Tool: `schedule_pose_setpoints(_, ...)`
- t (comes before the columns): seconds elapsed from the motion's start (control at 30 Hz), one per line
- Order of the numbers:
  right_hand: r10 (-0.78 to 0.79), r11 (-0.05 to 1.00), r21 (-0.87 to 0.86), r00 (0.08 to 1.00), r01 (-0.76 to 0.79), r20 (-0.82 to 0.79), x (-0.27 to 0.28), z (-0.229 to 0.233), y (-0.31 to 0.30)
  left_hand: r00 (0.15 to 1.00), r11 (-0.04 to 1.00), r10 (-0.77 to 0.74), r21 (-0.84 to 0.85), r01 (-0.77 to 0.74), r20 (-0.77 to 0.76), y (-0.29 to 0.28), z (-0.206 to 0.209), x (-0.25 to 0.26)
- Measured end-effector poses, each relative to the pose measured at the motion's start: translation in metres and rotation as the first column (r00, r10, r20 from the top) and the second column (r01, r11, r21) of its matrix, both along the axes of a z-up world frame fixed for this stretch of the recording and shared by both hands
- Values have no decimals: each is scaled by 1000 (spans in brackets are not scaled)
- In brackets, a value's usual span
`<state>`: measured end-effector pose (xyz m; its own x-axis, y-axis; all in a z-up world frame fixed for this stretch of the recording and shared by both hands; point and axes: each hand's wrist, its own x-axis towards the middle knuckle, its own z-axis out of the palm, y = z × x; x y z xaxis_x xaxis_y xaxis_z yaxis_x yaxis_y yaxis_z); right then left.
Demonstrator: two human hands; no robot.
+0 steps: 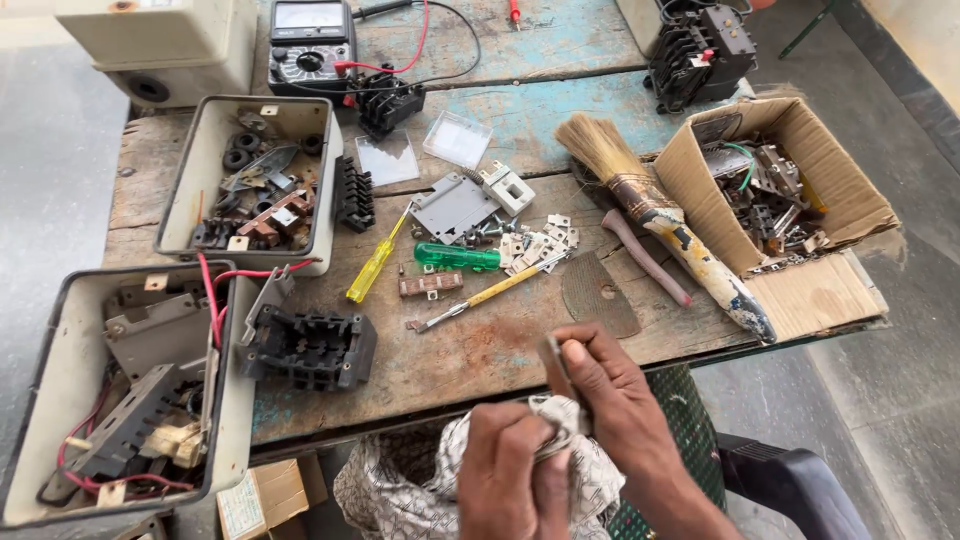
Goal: The person sands electrical contactor components using an abrasive disc by hand, then wipes the parts clean with a cloth.
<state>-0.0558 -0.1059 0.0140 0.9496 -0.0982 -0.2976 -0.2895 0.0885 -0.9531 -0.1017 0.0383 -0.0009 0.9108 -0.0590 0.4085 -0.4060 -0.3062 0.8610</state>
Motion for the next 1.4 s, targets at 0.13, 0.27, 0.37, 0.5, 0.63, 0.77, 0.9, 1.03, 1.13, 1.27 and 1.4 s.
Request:
schedule_pose_setpoints(0.13, -2, 931, 363, 995, -34, 96, -21, -4, 34, 964, 973, 215, 50, -225, 156, -21, 28, 17)
schedule_pose_setpoints(0.27, 74, 974, 202, 986, -104, 150, -39, -7, 24, 960, 959, 272, -99, -265, 65, -15, 37, 27)
schedule_pose_setpoints(0.37, 187, 979, 18, 932, -202, 310, -68, -8, 20, 942, 920, 328, -203, -335, -69, 3, 32, 42)
schedule_pose_setpoints(0.5, 23, 784, 597, 969, -169, 244, -39, 1, 6, 958, 887, 216, -372, -274, -191, 9, 32, 19)
schedule_pose_setpoints(0.63, -34, 752, 656, 992, -54, 121, -8, 24, 13, 984, 806, 48, -575, -140, -173, -10, 40, 4)
schedule_pose_setpoints(0.77, -72, 862, 506, 996, 33, 56, -2, 27, 32, 978, 927, 211, -321, -196, 11, -15, 46, 10)
schedule_pose_setpoints(0.9, -27, 961, 275, 971, -40, 236, -24, 9, 35, 954, 915, 292, -272, -297, -60, -11, 42, 36)
schedule_pose_setpoints(1.03, 2, 983, 180, 986, -32, 164, -34, 15, 34, 965, 903, 205, -347, -251, -164, 0, 38, 39)
schedule_pose_setpoints(1.13, -151, 957, 264, 982, 116, 116, -9, 26, 33, 976, 950, 162, -289, -115, 143, -24, 43, 13)
schedule_pose_setpoints(1.27, -80, 986, 159, 981, 51, 178, -7, 25, 36, 984, 955, 174, -250, -157, 46, -25, 44, 14)
schedule_pose_setpoints(1.4, -63, 989, 146, 959, 23, 277, -26, 14, 50, 981, 958, 190, -228, -175, 45, -11, 40, 29)
